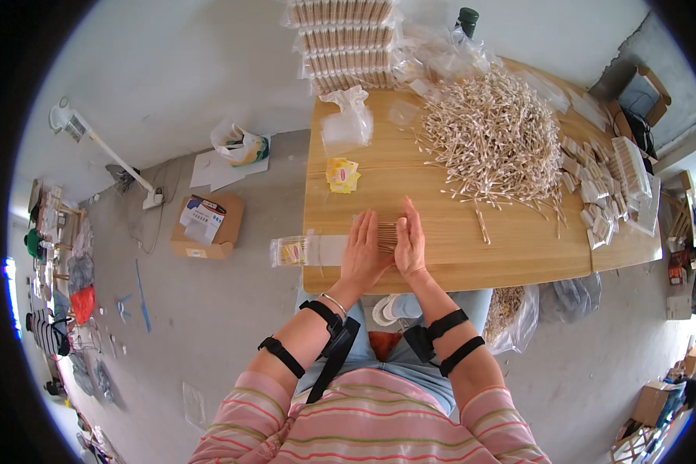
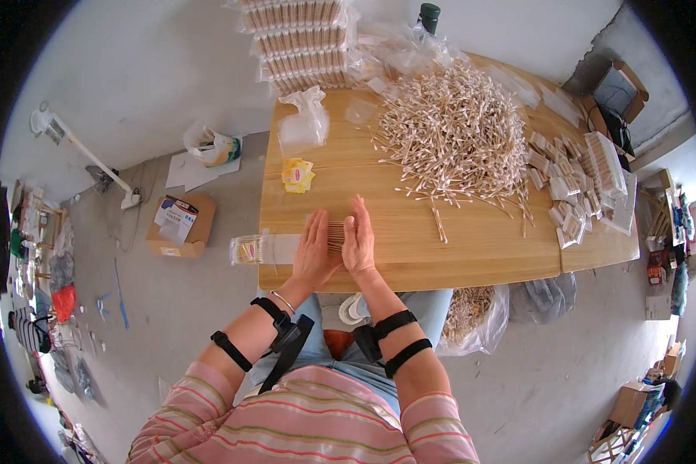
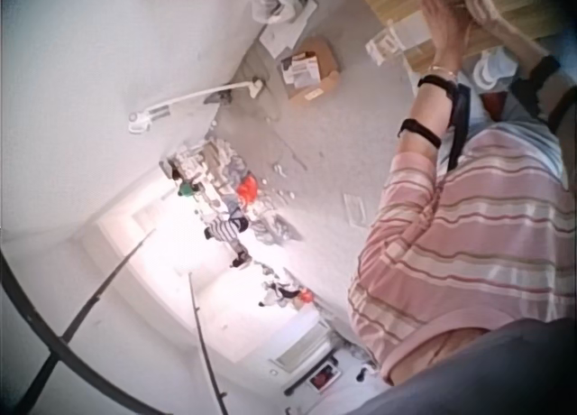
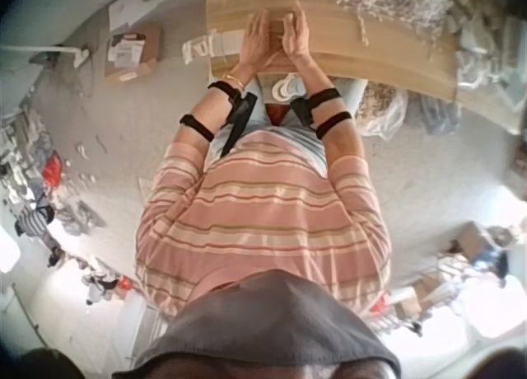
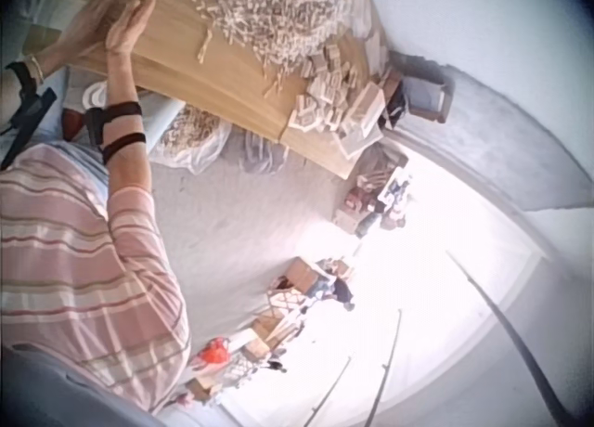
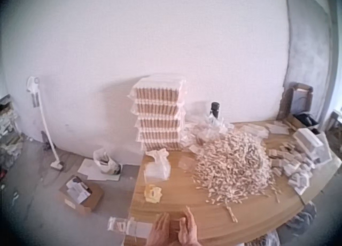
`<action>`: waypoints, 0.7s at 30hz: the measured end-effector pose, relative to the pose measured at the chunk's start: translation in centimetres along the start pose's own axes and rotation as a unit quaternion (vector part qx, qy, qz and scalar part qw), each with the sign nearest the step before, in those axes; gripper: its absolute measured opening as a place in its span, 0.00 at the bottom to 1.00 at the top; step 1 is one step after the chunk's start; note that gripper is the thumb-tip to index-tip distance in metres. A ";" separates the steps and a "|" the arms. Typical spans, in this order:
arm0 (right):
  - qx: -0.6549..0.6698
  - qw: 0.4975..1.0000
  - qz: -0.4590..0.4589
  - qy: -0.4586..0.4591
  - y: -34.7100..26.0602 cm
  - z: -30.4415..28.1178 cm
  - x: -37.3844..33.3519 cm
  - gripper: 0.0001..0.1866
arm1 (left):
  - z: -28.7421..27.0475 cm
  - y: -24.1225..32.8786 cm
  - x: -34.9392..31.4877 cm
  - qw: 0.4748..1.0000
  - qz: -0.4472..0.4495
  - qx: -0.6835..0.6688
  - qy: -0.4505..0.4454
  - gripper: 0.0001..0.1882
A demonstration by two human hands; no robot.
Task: Manually aligning bundles of cotton swabs and sliding them into small plastic packaging sleeves.
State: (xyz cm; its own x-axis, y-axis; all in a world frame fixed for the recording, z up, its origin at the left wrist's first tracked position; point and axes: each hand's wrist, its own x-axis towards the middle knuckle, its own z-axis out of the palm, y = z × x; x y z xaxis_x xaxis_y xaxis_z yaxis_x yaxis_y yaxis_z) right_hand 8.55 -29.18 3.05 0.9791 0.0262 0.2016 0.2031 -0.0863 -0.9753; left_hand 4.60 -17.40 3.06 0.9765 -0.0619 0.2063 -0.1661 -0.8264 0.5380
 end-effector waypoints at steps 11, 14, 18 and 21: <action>0.045 0.999 0.024 0.005 1.8 0.4 0.8 0.25 | -0.2 0.1 0.1 0.999 0.012 -0.034 0.004 0.48; 0.039 0.998 0.021 0.048 1.4 -1.4 0.9 0.25 | -0.5 0.0 -0.5 0.999 0.021 0.023 -0.016 0.47; -0.056 0.993 -0.024 0.105 1.5 -4.7 0.2 0.23 | -1.0 1.6 -0.7 0.987 0.062 0.121 -0.084 0.49; -0.080 0.994 -0.002 0.068 1.0 -4.5 -0.3 0.23 | -1.7 2.3 0.7 0.984 0.037 0.129 -0.114 0.52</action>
State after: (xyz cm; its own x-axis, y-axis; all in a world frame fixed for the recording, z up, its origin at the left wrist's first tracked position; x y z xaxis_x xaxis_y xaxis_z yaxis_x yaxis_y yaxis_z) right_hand 8.54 -33.74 2.42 0.9680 -0.1078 0.2267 0.1953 -0.2440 -0.9499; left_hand 4.68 -18.37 5.88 0.9735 -0.2264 0.0324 -0.2257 -0.9277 0.2975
